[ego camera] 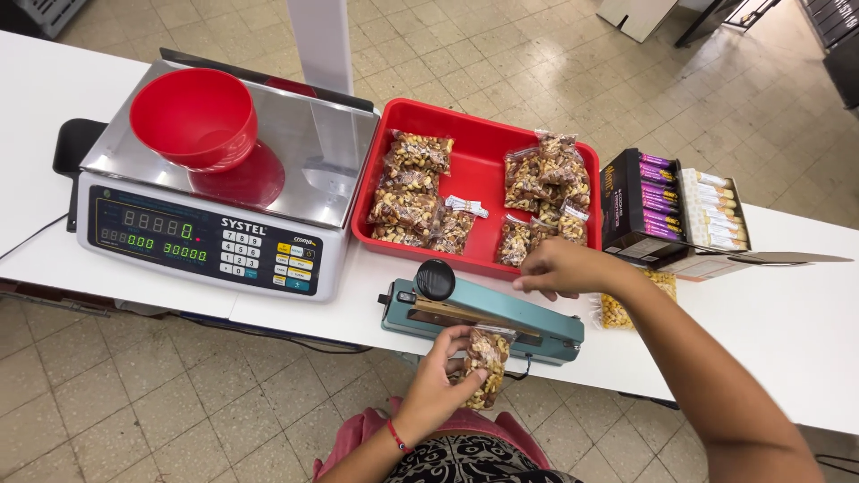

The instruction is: Sealing plastic bags of snacks using a heat sealer and organizing them in a tray.

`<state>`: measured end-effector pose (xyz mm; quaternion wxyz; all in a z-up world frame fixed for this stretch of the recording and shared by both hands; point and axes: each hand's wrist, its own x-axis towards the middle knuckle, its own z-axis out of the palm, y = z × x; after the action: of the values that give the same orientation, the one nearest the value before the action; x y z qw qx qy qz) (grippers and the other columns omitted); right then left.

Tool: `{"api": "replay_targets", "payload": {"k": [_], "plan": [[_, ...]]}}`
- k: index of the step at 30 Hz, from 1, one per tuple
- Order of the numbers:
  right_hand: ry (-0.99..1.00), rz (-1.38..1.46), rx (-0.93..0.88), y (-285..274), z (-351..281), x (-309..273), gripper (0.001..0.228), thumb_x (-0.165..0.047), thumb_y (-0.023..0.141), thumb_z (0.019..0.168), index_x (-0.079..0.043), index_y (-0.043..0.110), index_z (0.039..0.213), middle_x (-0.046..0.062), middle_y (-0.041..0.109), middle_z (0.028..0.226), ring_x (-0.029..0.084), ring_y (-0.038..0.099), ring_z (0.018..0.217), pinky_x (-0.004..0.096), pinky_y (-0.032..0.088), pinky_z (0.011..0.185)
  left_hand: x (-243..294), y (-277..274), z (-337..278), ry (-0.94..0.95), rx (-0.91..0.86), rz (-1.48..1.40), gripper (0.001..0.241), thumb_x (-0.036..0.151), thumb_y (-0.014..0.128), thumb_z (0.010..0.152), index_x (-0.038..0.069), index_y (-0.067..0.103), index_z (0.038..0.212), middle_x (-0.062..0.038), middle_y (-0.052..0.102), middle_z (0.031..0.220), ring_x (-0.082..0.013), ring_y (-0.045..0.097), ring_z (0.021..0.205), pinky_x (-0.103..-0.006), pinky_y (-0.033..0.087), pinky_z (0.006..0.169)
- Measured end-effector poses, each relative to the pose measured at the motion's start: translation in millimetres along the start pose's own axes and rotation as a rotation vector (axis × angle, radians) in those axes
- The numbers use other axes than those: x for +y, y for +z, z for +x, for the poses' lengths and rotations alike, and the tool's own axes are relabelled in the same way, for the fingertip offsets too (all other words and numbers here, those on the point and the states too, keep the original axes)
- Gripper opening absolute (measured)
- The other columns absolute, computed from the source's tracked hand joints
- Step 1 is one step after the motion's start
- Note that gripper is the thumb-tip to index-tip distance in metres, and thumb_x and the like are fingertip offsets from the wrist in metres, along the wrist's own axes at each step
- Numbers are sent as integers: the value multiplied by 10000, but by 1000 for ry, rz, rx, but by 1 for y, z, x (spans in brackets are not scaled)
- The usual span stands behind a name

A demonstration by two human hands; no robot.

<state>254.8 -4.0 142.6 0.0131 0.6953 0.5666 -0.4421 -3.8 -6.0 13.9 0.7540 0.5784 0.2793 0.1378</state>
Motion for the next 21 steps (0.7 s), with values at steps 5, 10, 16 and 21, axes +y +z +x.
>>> {"api": "replay_targets", "payload": {"k": [5, 10, 16, 21], "plan": [[13, 121, 264, 18, -24, 13, 253, -334, 622, 895, -112, 740, 921, 23, 694, 637, 103, 613, 479, 215, 485, 442, 10, -9, -12, -56, -34, -86, 553, 154, 717, 797, 128, 472, 1293, -107, 623, 1301, -209, 680, 1065, -338, 636, 819], [-331, 264, 583, 61, -37, 29, 249, -279, 568, 930, -108, 730, 1010, -29, 658, 579, 23, 495, 391, 143, 354, 327, 46, -21, -37, -198, -48, -267, 586, 162, 739, 772, 119, 488, 1300, -122, 646, 1245, -215, 664, 1025, -338, 652, 759], [-598, 630, 718, 89, -60, -8, 260, -158, 464, 996, -43, 657, 1128, 27, 687, 788, 29, 510, 493, 133, 401, 381, 84, -17, -44, -11, -84, -442, 547, 60, 683, 840, 46, 451, 1335, -114, 639, 1213, -174, 670, 986, -294, 560, 826], [-653, 793, 732, 95, -62, -15, 327, -145, 428, 979, 44, 614, 1171, 92, 669, 817, 103, 567, 508, 161, 402, 316, 102, -16, -35, -49, -54, -451, 614, 107, 710, 813, 86, 426, 1357, -114, 592, 1253, -204, 648, 1044, -331, 567, 850]]}}
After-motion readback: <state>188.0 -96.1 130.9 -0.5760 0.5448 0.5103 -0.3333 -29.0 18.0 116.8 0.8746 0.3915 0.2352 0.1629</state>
